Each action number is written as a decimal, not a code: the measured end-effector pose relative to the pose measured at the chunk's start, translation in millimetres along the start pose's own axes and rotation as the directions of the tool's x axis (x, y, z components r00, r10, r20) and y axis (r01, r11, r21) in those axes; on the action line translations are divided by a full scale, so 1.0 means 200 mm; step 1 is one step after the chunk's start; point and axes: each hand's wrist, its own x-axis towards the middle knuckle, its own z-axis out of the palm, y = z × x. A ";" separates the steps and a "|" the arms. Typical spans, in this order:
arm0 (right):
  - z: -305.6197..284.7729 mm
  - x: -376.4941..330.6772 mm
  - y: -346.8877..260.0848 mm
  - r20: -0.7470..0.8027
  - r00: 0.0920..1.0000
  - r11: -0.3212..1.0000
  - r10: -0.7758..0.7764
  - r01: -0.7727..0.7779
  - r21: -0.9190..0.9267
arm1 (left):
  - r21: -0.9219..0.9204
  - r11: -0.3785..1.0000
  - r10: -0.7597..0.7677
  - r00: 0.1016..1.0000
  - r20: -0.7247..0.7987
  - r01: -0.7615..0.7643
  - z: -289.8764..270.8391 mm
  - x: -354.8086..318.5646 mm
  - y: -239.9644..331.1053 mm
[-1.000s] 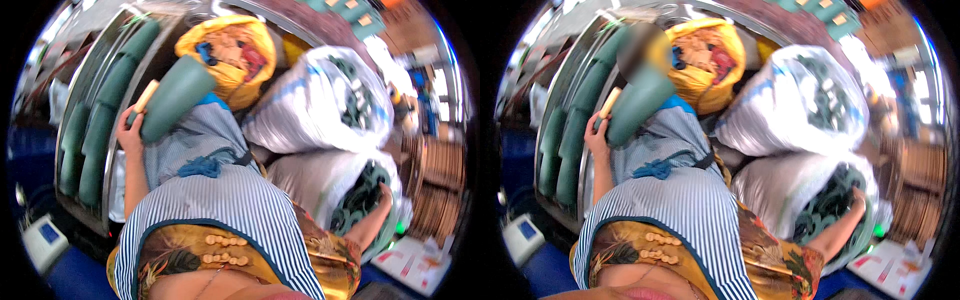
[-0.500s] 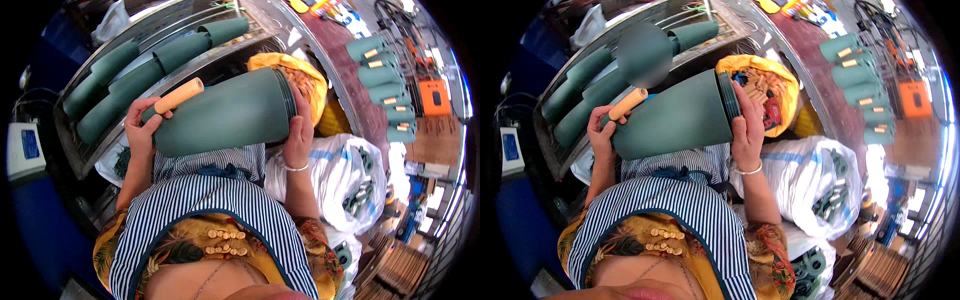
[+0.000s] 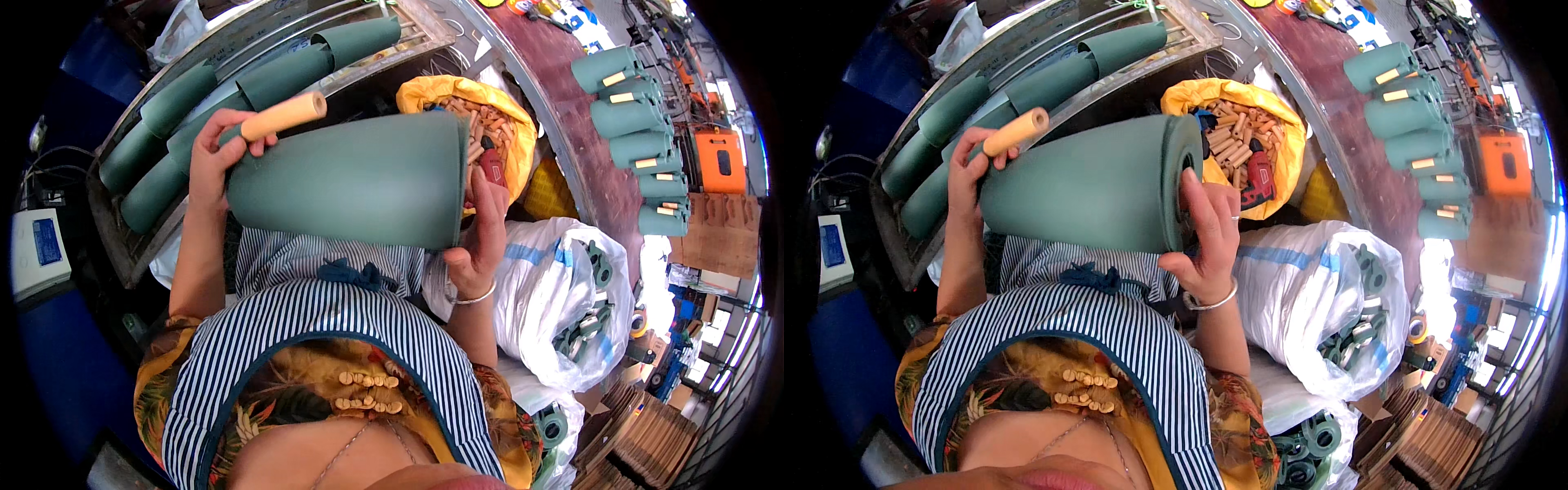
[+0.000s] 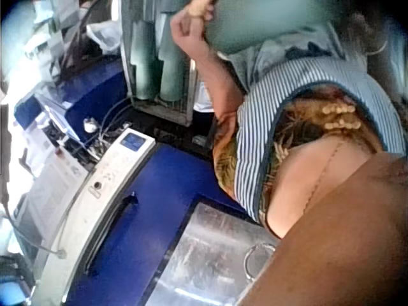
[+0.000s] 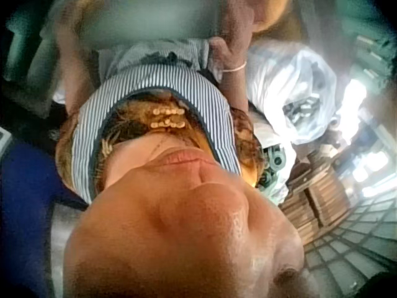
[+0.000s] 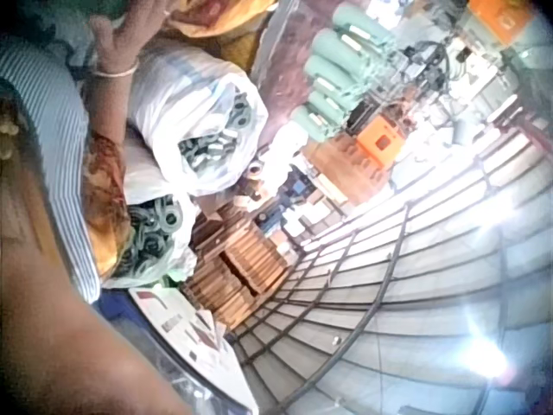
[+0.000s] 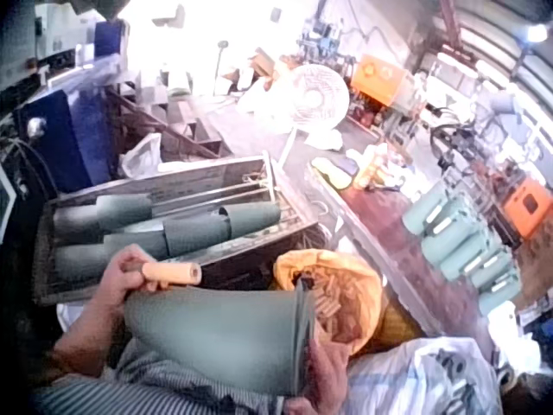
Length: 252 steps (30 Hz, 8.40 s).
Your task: The person assembles green foam insulation cylinders by wiping the inside, drilling a hole with a power drill, and inserting a wooden handle.
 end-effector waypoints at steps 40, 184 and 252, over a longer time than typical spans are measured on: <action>0.23 0.03 0.11 0.149 0.851 0.515 0.503 -0.434 0.739 | 0.799 0.570 0.200 0.975 0.093 -0.193 0.19 -0.03 0.25; 1.31 -0.21 -0.74 0.846 0.372 0.906 -0.383 0.329 0.266 | -0.554 0.676 -0.429 0.351 -0.832 -0.487 -0.58 -1.64 -0.76; 0.28 -0.14 0.28 0.382 0.899 0.942 0.212 -0.085 -0.324 | 0.660 -0.721 -0.020 0.946 -0.324 0.211 -1.32 1.03 0.62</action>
